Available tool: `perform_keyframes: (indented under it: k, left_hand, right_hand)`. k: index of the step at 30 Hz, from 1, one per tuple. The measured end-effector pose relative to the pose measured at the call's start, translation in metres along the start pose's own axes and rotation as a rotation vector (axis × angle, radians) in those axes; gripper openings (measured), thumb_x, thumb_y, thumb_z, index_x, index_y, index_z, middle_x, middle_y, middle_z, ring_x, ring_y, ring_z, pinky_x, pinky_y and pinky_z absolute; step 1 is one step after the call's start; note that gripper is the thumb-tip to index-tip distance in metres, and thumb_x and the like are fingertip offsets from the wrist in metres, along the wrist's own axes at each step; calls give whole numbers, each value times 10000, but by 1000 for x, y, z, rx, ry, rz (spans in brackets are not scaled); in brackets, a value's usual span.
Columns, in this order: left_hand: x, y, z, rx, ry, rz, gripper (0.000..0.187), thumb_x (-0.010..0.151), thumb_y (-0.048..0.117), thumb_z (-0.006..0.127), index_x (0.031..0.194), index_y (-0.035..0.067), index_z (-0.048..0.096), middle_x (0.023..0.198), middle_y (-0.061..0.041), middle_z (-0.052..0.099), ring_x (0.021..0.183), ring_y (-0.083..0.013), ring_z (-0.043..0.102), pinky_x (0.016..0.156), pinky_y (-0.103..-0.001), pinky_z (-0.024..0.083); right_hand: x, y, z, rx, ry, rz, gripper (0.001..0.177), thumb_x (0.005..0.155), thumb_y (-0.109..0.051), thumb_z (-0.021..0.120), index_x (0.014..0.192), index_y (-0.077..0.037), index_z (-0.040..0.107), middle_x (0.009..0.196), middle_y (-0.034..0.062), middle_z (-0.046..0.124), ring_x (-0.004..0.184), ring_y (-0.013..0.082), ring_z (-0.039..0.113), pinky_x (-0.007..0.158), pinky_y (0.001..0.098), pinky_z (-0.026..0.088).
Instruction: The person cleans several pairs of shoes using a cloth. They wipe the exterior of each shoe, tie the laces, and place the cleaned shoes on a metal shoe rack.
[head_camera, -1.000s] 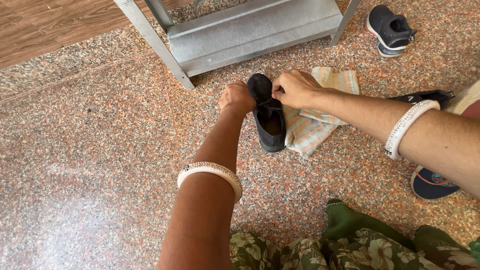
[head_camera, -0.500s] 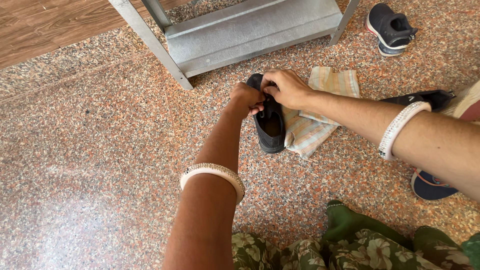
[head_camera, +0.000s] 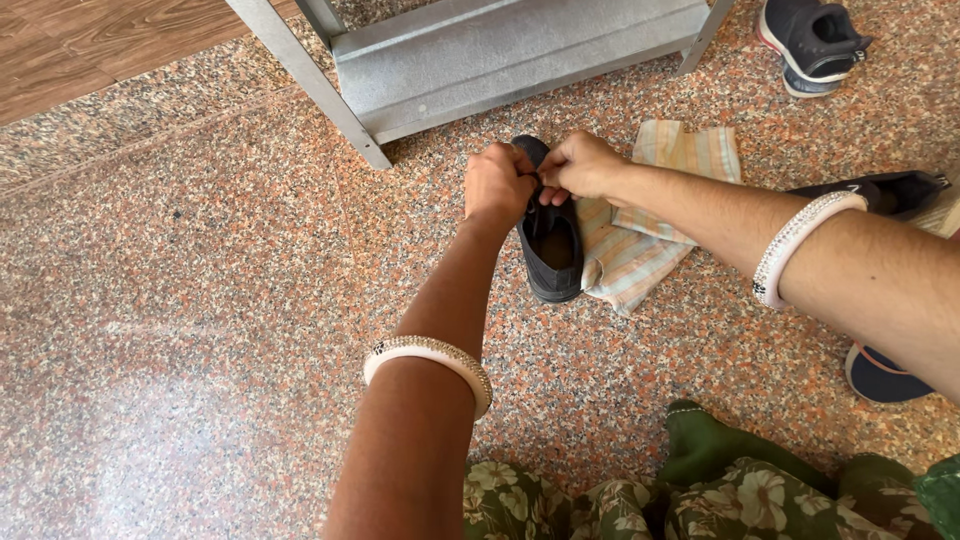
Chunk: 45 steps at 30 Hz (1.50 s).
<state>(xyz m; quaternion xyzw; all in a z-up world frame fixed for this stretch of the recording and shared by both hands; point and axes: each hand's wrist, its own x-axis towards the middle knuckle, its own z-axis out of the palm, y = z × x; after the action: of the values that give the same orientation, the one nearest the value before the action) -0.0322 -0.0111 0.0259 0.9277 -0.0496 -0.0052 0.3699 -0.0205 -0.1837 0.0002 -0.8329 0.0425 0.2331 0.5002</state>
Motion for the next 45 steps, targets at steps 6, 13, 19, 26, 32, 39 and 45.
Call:
perform_keyframes:
  k: [6, 13, 19, 26, 32, 39, 45]
  left_hand:
    - [-9, 1, -8, -33, -49, 104, 206, 767, 142, 804, 971, 111, 801, 892, -186, 766, 853, -330, 762, 821, -417, 603]
    - [4, 4, 1, -202, -156, -308, 351, 801, 362, 862, 864, 24, 791, 787, -158, 750, 727, -246, 726, 693, -385, 557]
    - [17, -4, 9, -549, -241, -678, 192, 781, 164, 816, 827, -8, 746, 732, -87, 743, 567, -179, 686, 506, -325, 517]
    - [22, -7, 10, -588, -312, -714, 132, 868, 130, 776, 832, 3, 765, 727, -98, 748, 565, -181, 698, 478, -310, 517]
    - [31, -12, 16, -403, -355, -619, 65, 876, 111, 768, 870, 50, 786, 737, -51, 761, 592, -118, 710, 440, -245, 506]
    - [31, 1, 6, -188, -376, -521, 176, 869, 134, 767, 990, 25, 833, 791, -77, 796, 614, -147, 754, 530, -292, 612]
    - [20, 4, -3, 271, -197, -291, 611, 801, 264, 877, 1273, 10, 584, 1286, -240, 604, 1138, -351, 643, 919, -401, 568]
  right_hand:
    - [8, 8, -3, -166, 84, -123, 145, 847, -96, 765, 983, -75, 812, 883, 96, 800, 743, 158, 734, 733, 332, 596]
    - [-32, -26, -3, -492, 293, -290, 161, 747, -119, 846, 903, -128, 809, 887, 90, 789, 822, 236, 752, 795, 393, 577]
    - [-59, -53, -10, -496, 254, -308, 138, 729, -69, 813, 858, -118, 811, 873, 71, 796, 815, 202, 767, 803, 360, 599]
    - [-48, -39, -10, -466, 277, -286, 101, 747, -142, 860, 844, -161, 844, 852, 45, 795, 788, 182, 755, 810, 346, 588]
    - [-22, -20, -7, -308, 291, -175, 165, 669, -169, 912, 811, -142, 832, 781, 35, 775, 728, 160, 728, 765, 318, 580]
    - [-19, -14, -1, -148, 269, -75, 135, 717, -207, 866, 730, -94, 794, 718, 42, 758, 695, 168, 725, 704, 332, 588]
    - [-44, -13, -5, -552, 245, -279, 151, 702, -210, 881, 779, -115, 793, 789, 63, 773, 737, 201, 745, 734, 361, 590]
